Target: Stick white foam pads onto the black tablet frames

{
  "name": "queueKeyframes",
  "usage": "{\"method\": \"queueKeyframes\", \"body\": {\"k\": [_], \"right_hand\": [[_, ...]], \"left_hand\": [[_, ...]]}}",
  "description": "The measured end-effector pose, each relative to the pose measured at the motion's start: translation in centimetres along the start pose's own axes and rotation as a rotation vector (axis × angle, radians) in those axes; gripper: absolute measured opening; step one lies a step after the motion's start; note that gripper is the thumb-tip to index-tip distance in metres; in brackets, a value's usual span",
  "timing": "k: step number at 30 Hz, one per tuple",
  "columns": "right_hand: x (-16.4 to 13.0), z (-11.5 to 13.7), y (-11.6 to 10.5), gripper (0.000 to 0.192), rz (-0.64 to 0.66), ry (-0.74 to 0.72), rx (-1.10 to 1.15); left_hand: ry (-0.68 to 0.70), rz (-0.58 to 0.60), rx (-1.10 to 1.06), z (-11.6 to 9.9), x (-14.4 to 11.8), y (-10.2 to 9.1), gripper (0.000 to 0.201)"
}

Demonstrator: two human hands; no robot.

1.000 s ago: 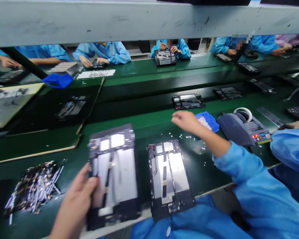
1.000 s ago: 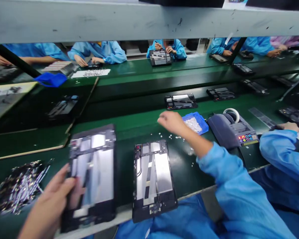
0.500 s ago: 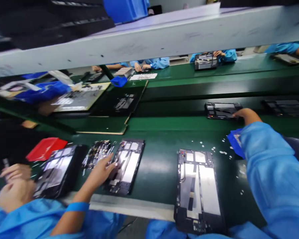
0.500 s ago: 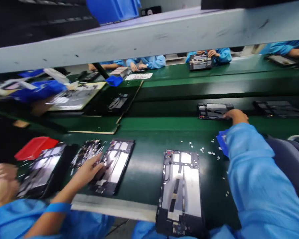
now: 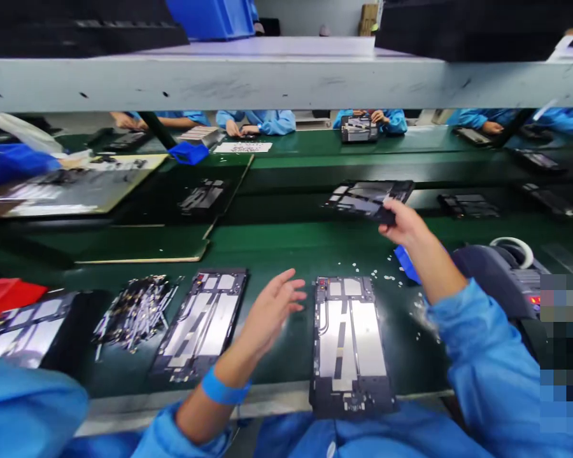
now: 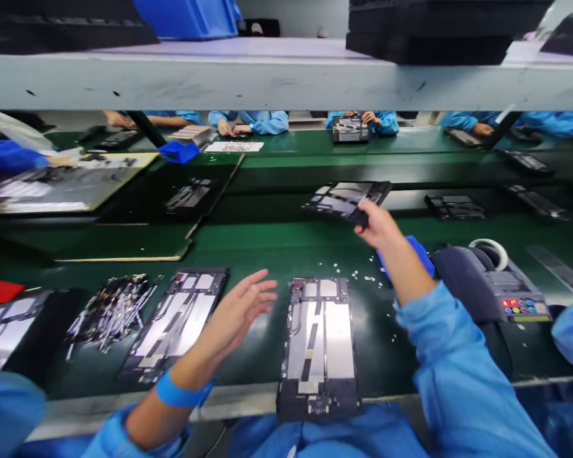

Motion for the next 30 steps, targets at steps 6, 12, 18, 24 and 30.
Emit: {"method": "queueKeyframes", "body": {"k": [6, 12, 18, 24, 30], "right_hand": [[-20.0, -9.5, -5.6, 0.037, 0.299, 0.149, 0.133], [-23.6, -12.0, -15.7, 0.065, 0.33, 0.096, 0.006], [-21.1, -14.4, -15.7, 0.054, 0.19, -0.242, -0.517], [-20.4, -17.1, -13.3, 0.081, 0.296, -0.246, -0.495], [-18.3, -14.1, -14.6, 0.07, 0.142, -0.334, -0.524]], "left_hand": [[0.005, 0.053, -0.255, 0.2, -2.6, 6.1, 0.06], [0.186, 0.217, 0.245, 2.3, -4.3, 2.9, 0.053], [0.421, -0.031, 0.587, 7.2, -3.8, 0.8, 0.048], [0.458, -0.077, 0.548, 9.5, -5.1, 1.4, 0.053], [0.898, -0.038, 0.878, 1.3, -2.4, 1.5, 0.043]]}}
Point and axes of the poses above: each hand's wrist, its own x-axis towards the middle knuckle, its own y-axis out of the palm, z = x × y, the point moved 7 cm from there along x, towards the middle knuckle, and after that the axes turned 15 degrees about -z, right-handed, at the moved point
